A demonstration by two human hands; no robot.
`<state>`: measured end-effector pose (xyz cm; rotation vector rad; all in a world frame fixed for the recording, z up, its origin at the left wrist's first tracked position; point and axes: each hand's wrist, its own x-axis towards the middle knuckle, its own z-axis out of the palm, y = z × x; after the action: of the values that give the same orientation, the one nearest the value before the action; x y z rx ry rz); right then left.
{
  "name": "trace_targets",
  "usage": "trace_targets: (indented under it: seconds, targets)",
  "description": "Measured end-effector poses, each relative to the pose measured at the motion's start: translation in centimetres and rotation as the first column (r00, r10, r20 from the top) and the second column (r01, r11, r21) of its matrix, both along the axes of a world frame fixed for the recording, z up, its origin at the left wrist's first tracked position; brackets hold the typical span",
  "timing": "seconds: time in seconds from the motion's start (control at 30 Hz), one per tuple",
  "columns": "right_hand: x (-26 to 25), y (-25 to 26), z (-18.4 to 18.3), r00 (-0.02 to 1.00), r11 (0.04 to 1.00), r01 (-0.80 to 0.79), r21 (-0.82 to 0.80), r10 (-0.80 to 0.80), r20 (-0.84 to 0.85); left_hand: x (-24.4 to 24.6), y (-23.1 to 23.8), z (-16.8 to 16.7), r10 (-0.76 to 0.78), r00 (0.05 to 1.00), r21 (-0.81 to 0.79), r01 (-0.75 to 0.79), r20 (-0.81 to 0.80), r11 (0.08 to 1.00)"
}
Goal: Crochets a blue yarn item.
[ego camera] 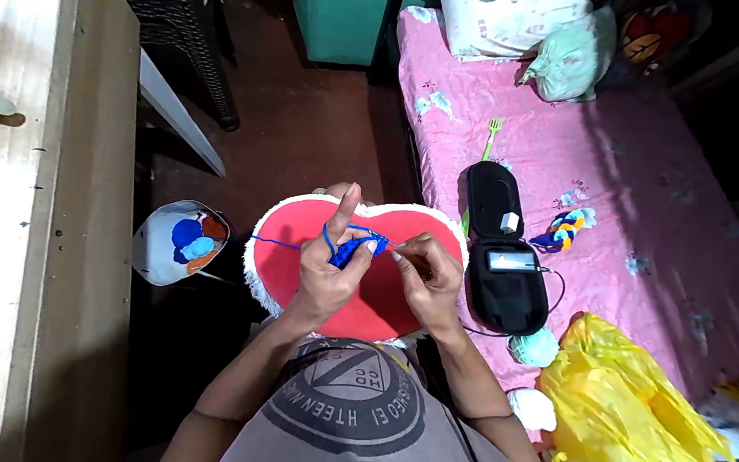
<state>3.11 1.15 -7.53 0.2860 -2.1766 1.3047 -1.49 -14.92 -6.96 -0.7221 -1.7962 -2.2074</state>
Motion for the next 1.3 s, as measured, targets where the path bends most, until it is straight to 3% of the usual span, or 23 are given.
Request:
trace_targets:
  seconds: [0.23, 0.37, 0.43, 0.53, 0.63, 0.7, 0.8, 0.87, 0.93, 0.97, 1.03, 1.1, 1.13, 1.2, 1.3]
  targets:
    - [-0.2, 0.9, -0.3, 0.999, 0.999, -0.042, 0.032, 0.043, -0.008, -0.9, -1.2, 0.5, -0.081, 0.996, -0.074, 0.083, 0.025, 0.994]
    - [-0.2, 1.0, -0.3, 0.982, 0.972, -0.122, -0.201, 0.147, 0.116, -0.7, -1.1, 0.6, -0.106, 0.987, -0.1, 0.119, 0.123, 0.988]
    - [-0.1, 0.8, 0.3, 0.941, 0.907, -0.115, -0.405, 0.23, 0.248, -0.6, -0.9, 0.7, -0.083, 0.984, -0.101, 0.1, 0.158, 0.99]
    - [-0.3, 0.7, 0.4, 0.831, 0.691, -0.086, -0.718, 0.447, 0.331, -0.4, -0.5, 0.9, -0.058, 0.971, -0.091, 0.081, 0.232, 0.993]
    - [-0.5, 0.4, 0.2, 0.793, 0.571, -0.057, -0.819, 0.524, 0.31, -0.3, -0.1, 0.8, -0.062, 0.953, -0.068, 0.086, 0.296, 0.994]
    - [-0.4, 0.2, 0.1, 0.828, 0.646, -0.076, -0.759, 0.466, 0.313, -0.3, 0.0, 0.6, -0.072, 0.953, -0.072, 0.097, 0.293, 0.993]
    - [0.0, 0.2, -0.1, 0.947, 0.939, -0.106, -0.327, 0.196, 0.256, -0.2, 0.1, 0.3, 0.054, 0.994, -0.277, -0.026, 0.091, 0.96]
    - [0.0, 0.3, -0.1, 0.987, 0.999, -0.043, -0.012, 0.045, 0.157, 0.0, 0.3, -0.1, 0.143, 0.984, -0.405, -0.173, -0.104, 0.898]
    - [-0.1, 0.1, 0.3, 0.991, 0.993, 0.012, 0.114, -0.027, 0.132, 0.1, 0.6, -0.8, 0.196, 0.956, -0.438, -0.275, -0.217, 0.856]
    - [-0.1, 0.0, 0.5, 0.986, 0.998, 0.01, 0.069, -0.022, 0.166, 0.0, 0.8, -1.1, 0.209, 0.945, -0.421, -0.3, -0.25, 0.856]
    - [-0.4, 0.0, 0.9, 0.95, 0.965, -0.053, -0.256, 0.128, 0.285, 0.1, 1.1, -1.4, 0.192, 0.949, -0.326, -0.269, -0.249, 0.906]
    - [-0.8, 0.2, 0.8, 0.874, 0.727, -0.113, -0.677, 0.396, 0.28, 0.4, 1.4, -1.1, 0.109, 0.989, -0.165, -0.124, -0.099, 0.978]
    - [-1.0, 0.4, 0.5, 0.842, 0.61, -0.142, -0.78, 0.489, 0.229, 0.5, 1.2, -0.6, 0.042, 0.999, -0.074, -0.04, 0.016, 0.996]
    - [-1.0, 0.2, -0.3, 0.843, 0.559, -0.192, -0.807, 0.515, 0.156, 0.2, 0.8, 0.2, -0.091, 0.973, 0.089, 0.073, 0.211, 0.993]
    - [-0.8, 0.2, -1.1, 0.934, 0.748, -0.183, -0.638, 0.335, 0.124, -0.2, 0.4, 0.8, -0.197, 0.929, 0.209, 0.134, 0.314, 0.969]
